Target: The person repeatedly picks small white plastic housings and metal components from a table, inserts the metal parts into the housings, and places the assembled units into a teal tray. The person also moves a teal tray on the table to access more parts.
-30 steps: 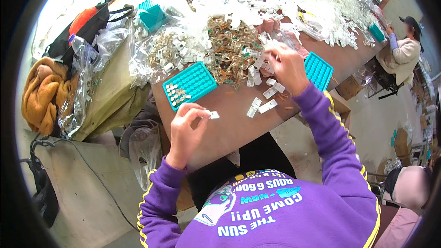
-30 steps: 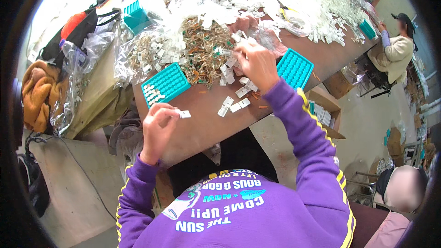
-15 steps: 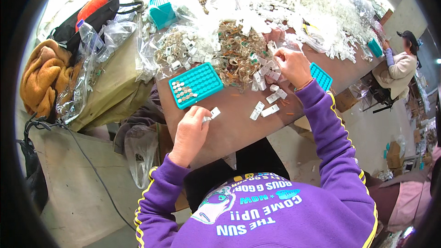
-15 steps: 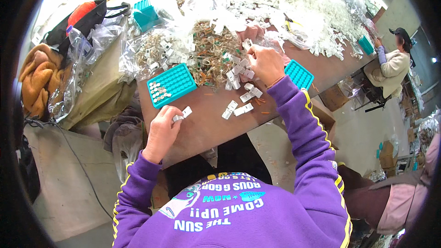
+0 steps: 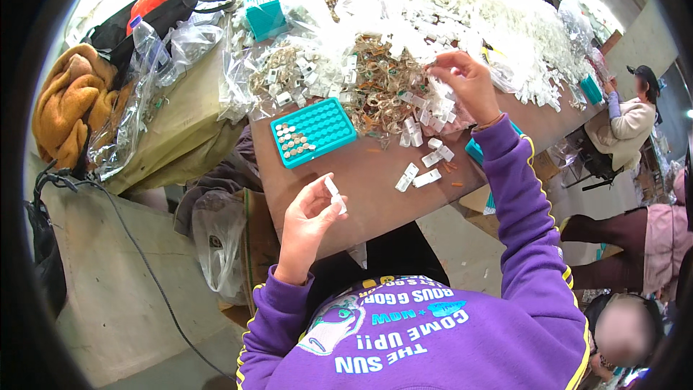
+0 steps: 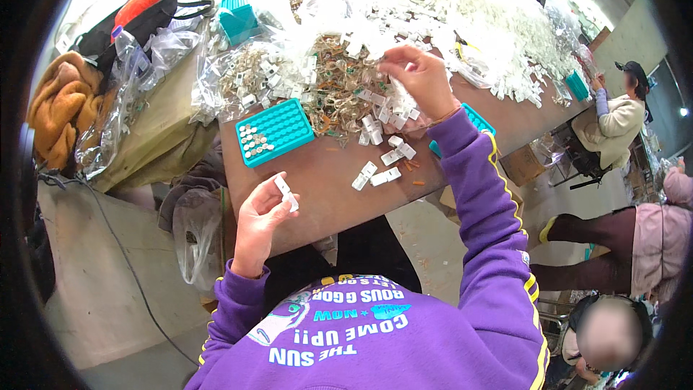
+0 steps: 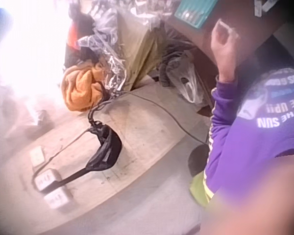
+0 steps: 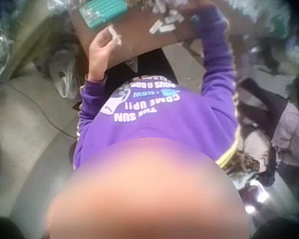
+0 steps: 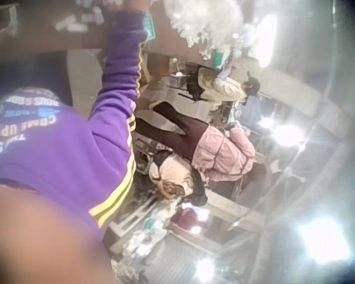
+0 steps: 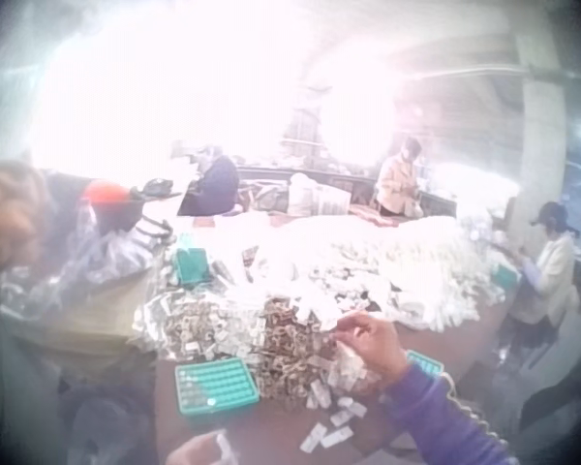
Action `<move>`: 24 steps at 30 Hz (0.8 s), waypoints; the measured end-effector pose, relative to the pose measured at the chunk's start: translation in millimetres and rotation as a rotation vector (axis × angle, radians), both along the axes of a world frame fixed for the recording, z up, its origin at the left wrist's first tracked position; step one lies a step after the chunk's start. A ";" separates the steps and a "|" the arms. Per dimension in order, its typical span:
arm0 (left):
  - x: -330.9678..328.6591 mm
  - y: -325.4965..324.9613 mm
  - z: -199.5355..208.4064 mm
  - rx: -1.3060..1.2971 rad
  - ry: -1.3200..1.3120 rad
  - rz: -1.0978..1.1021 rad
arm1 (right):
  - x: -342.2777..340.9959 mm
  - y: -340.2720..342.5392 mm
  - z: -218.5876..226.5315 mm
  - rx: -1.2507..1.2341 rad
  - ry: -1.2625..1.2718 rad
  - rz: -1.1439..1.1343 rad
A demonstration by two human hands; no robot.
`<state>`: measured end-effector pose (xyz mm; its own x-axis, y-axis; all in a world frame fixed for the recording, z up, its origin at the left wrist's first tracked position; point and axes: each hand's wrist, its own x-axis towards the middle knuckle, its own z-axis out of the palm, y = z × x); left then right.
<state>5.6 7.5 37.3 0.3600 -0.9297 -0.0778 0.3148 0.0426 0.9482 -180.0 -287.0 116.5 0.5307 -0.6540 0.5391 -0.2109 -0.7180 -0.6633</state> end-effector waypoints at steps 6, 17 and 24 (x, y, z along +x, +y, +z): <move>-4.8 -6.5 -1.3 0.001 0.131 -0.027 | 2.6 -0.4 16.7 0.504 -0.251 0.211; -2.7 1.8 -8.0 0.022 0.185 -0.033 | 18.2 13.6 6.3 0.785 0.400 0.419; -0.7 1.9 -6.0 -0.011 0.292 -0.036 | 5.1 53.9 5.2 1.201 -0.061 0.556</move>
